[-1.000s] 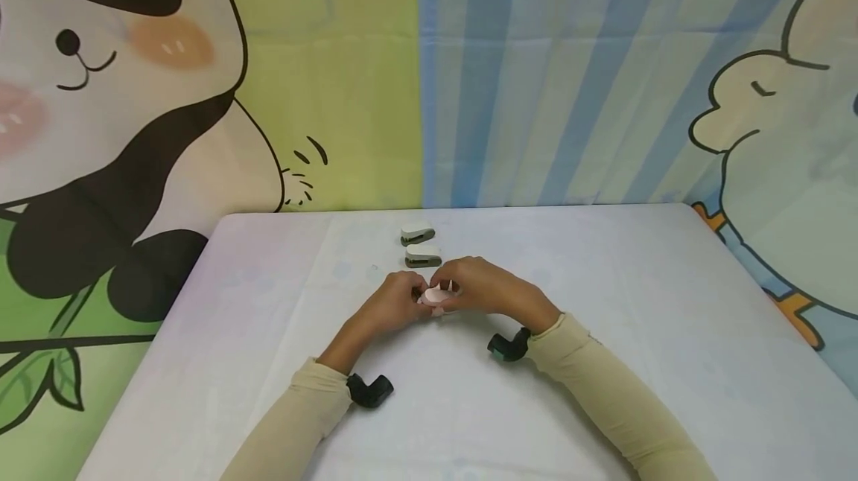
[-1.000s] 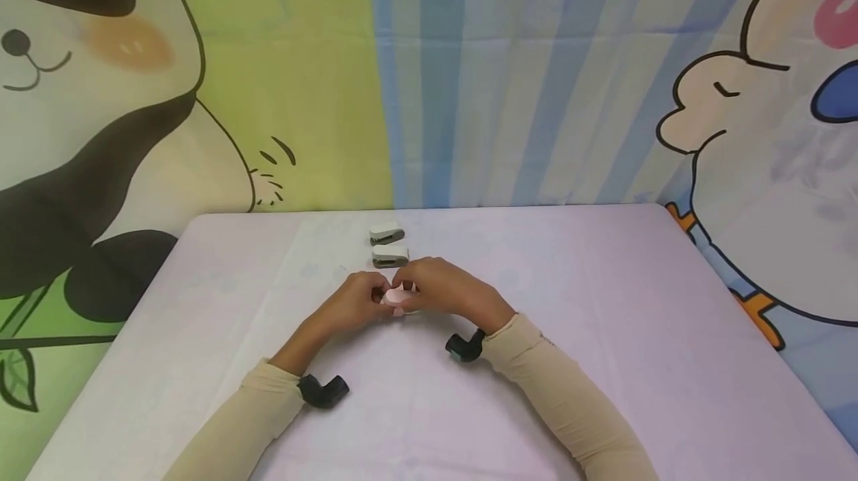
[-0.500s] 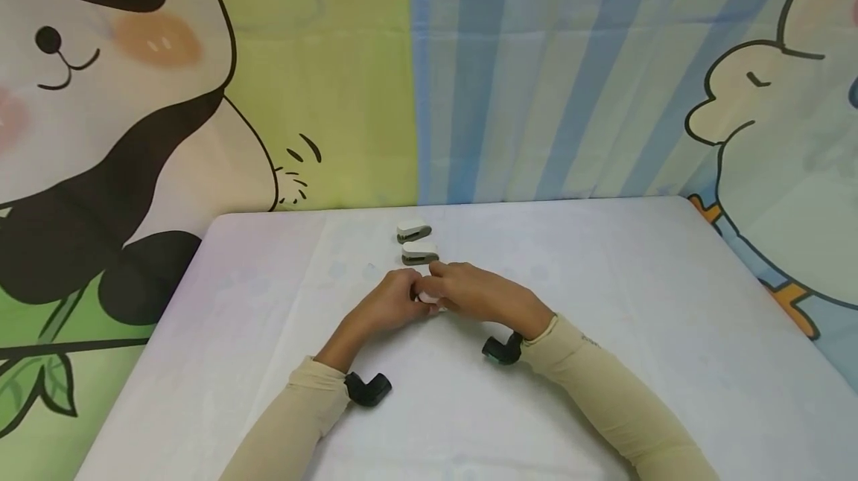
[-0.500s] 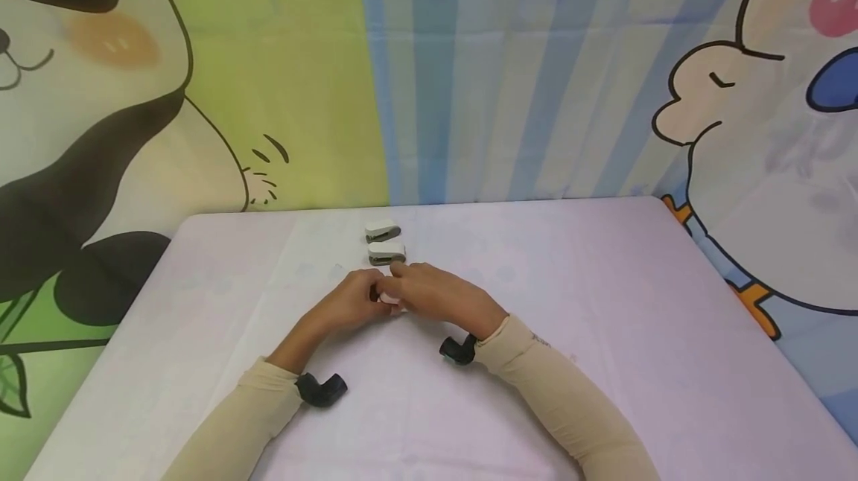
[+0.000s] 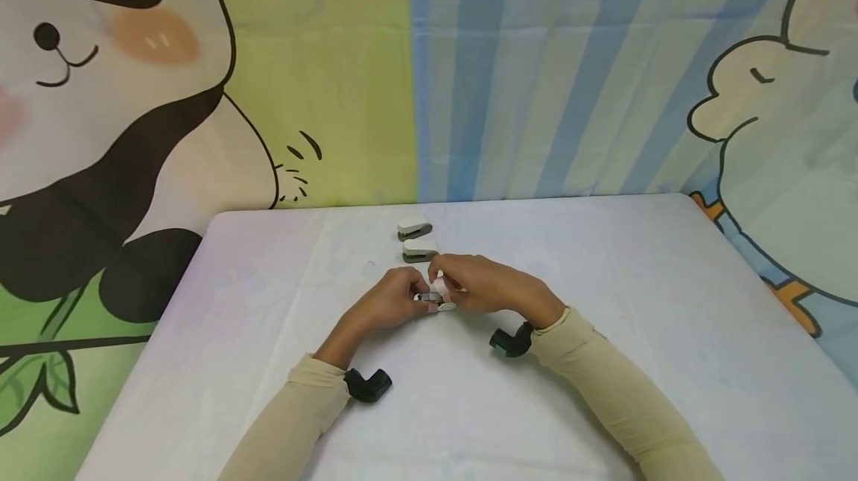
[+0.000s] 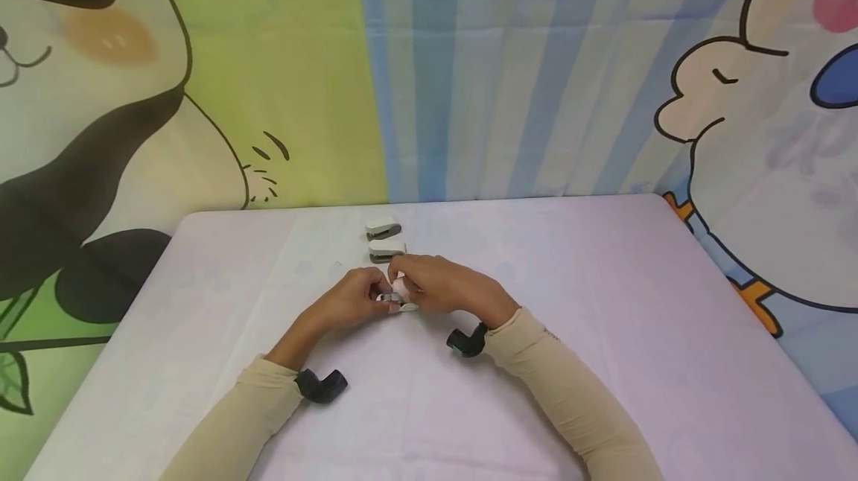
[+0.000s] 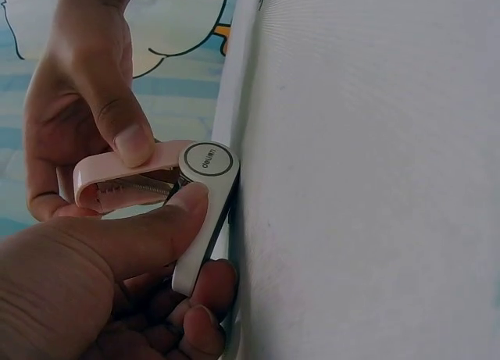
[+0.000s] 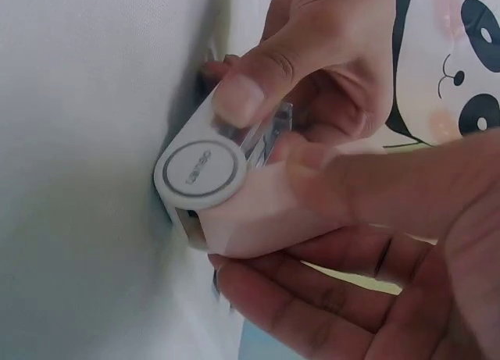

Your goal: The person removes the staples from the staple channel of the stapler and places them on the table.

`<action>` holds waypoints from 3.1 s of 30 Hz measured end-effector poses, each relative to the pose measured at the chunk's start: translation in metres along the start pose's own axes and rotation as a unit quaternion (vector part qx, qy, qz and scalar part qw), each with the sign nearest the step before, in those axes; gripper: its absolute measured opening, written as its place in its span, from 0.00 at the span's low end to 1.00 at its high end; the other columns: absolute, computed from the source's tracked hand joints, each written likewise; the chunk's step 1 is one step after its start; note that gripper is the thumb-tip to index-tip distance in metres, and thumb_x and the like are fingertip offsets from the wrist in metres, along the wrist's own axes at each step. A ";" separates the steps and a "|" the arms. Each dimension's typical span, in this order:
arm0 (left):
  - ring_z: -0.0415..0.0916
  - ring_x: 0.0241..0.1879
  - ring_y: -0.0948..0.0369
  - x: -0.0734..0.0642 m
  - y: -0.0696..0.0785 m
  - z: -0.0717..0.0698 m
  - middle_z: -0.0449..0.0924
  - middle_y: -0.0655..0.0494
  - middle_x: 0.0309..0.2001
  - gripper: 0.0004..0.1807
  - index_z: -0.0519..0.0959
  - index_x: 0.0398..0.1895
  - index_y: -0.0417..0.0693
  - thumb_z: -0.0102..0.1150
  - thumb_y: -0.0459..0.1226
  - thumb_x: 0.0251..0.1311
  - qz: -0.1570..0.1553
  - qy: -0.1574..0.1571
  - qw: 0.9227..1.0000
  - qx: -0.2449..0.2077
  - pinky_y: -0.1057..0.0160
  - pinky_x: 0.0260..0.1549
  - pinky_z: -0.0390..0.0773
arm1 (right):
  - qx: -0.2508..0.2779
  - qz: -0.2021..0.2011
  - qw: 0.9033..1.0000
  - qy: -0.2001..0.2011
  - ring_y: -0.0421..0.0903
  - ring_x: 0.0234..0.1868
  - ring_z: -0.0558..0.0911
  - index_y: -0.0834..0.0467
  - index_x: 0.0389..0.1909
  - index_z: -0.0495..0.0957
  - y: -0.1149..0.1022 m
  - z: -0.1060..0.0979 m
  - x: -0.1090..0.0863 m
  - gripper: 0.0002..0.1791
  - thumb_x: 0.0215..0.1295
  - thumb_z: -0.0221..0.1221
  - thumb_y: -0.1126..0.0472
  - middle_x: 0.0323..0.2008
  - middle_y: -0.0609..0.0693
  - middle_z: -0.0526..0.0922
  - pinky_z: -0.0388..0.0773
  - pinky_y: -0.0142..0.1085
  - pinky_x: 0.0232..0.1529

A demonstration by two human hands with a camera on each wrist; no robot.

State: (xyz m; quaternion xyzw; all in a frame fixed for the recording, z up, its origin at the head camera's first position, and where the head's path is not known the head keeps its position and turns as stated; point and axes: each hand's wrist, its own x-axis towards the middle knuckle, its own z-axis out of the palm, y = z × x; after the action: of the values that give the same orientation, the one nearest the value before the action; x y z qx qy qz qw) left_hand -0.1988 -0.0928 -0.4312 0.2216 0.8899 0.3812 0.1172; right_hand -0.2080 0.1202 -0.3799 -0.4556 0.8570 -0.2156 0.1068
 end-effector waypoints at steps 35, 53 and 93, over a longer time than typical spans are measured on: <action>0.66 0.26 0.63 -0.003 -0.001 0.002 0.72 0.59 0.23 0.10 0.78 0.24 0.47 0.73 0.37 0.53 0.031 0.005 0.999 0.022 0.64 0.25 0.66 | 0.013 0.015 0.998 0.060 0.37 0.29 0.73 0.56 0.37 0.83 -0.007 0.018 0.012 0.03 0.66 0.63 0.62 0.33 0.43 0.76 0.72 0.31 0.32; 0.68 0.27 0.64 -0.002 0.001 0.001 0.74 0.58 0.27 0.08 0.79 0.27 0.45 0.72 0.32 0.52 0.043 0.012 0.999 0.016 0.65 0.27 0.69 | 0.059 0.176 0.981 0.063 0.37 0.23 0.71 0.56 0.29 0.87 -0.021 0.030 0.018 0.06 0.64 0.63 0.63 0.25 0.41 0.82 0.65 0.29 0.23; 0.69 0.28 0.63 -0.003 0.002 0.001 0.76 0.60 0.27 0.09 0.79 0.28 0.46 0.73 0.37 0.53 -0.001 -0.003 1.000 0.005 0.63 0.28 0.69 | -0.007 0.094 0.968 0.231 0.38 0.26 0.74 0.56 0.24 0.82 -0.007 0.012 0.009 0.09 0.62 0.62 0.68 0.33 0.47 0.81 0.71 0.33 0.27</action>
State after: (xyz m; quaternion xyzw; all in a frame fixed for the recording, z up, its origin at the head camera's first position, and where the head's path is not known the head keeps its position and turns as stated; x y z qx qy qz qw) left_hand -0.1954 -0.0922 -0.4301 0.2226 0.8916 0.3760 0.1185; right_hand -0.2032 0.1060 -0.3866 -0.3112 0.8992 -0.2977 -0.0774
